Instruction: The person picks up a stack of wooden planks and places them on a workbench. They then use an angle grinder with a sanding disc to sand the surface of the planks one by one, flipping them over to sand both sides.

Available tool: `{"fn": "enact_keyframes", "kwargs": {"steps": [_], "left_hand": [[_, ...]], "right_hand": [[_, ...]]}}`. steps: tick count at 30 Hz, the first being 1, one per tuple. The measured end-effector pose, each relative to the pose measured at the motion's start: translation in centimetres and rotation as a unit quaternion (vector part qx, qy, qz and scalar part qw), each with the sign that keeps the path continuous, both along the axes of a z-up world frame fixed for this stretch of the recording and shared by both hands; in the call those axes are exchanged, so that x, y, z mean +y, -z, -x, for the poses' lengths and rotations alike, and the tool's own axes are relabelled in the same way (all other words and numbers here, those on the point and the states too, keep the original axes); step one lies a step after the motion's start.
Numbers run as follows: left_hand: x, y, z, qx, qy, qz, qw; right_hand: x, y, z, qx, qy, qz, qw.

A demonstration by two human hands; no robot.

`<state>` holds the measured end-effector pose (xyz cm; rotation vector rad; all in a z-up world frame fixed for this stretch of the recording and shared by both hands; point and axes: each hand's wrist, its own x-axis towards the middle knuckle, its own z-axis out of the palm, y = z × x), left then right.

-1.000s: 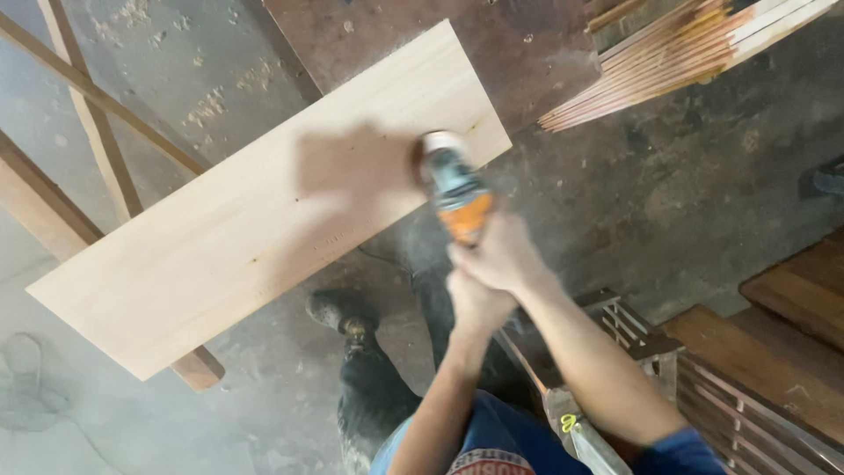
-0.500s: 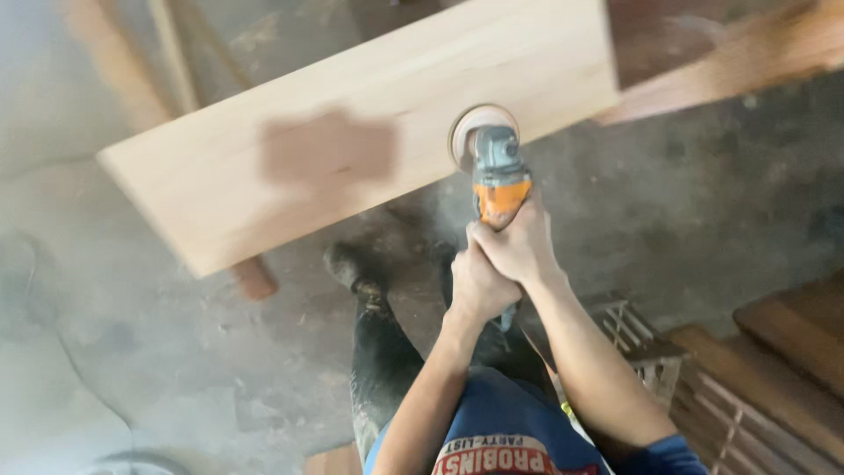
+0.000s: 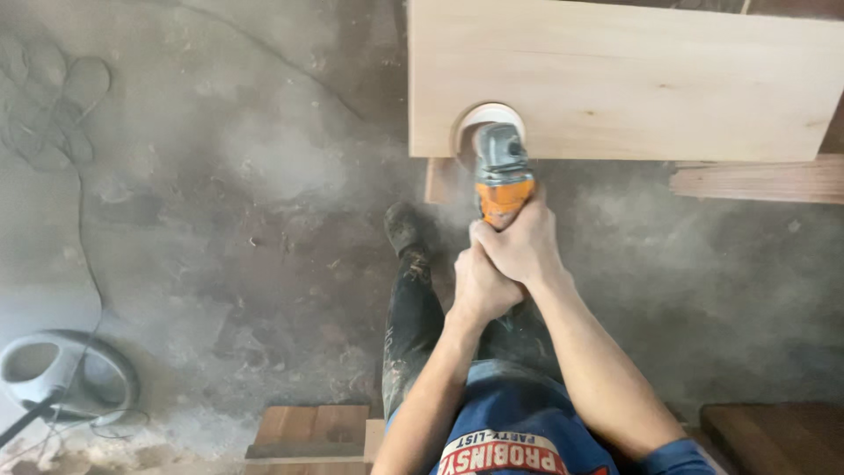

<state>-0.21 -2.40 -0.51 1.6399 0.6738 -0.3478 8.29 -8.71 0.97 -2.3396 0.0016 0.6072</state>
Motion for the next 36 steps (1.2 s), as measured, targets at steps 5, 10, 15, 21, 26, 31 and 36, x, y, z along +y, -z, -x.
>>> {"fn": "enact_keyframes", "kwargs": {"steps": [5, 10, 15, 21, 26, 31, 36], "left_hand": [[3.7, 0.1, 2.8, 0.016, -0.027, -0.017, 0.999], [2.2, -0.2, 2.6, 0.006, -0.051, 0.020, 0.998], [-3.1, -0.3, 0.3, -0.033, 0.019, 0.008, 0.999], [-10.6, 0.0, -2.1, -0.019, 0.096, 0.048, 0.994], [-16.5, 0.9, -4.3, -0.006, 0.162, 0.028, 0.986], [-22.6, 1.2, -7.1, -0.006, 0.187, 0.042, 0.982], [-29.2, 1.6, -11.0, 0.007, 0.267, 0.047, 0.963]], "right_hand": [[4.7, 0.3, 2.0, 0.000, -0.060, 0.013, 0.998], [3.3, 0.0, 1.8, 0.073, -0.060, 0.038, 0.995], [-3.1, -0.6, 0.3, 0.044, 0.016, 0.075, 0.996], [-11.8, -0.6, -1.0, 0.025, 0.082, 0.097, 0.992], [-18.1, 0.3, -2.4, -0.001, 0.121, 0.031, 0.992], [-24.6, 0.4, -4.9, 0.004, 0.142, 0.055, 0.988], [-31.7, 0.6, -7.8, 0.007, 0.214, -0.007, 0.977]]}}
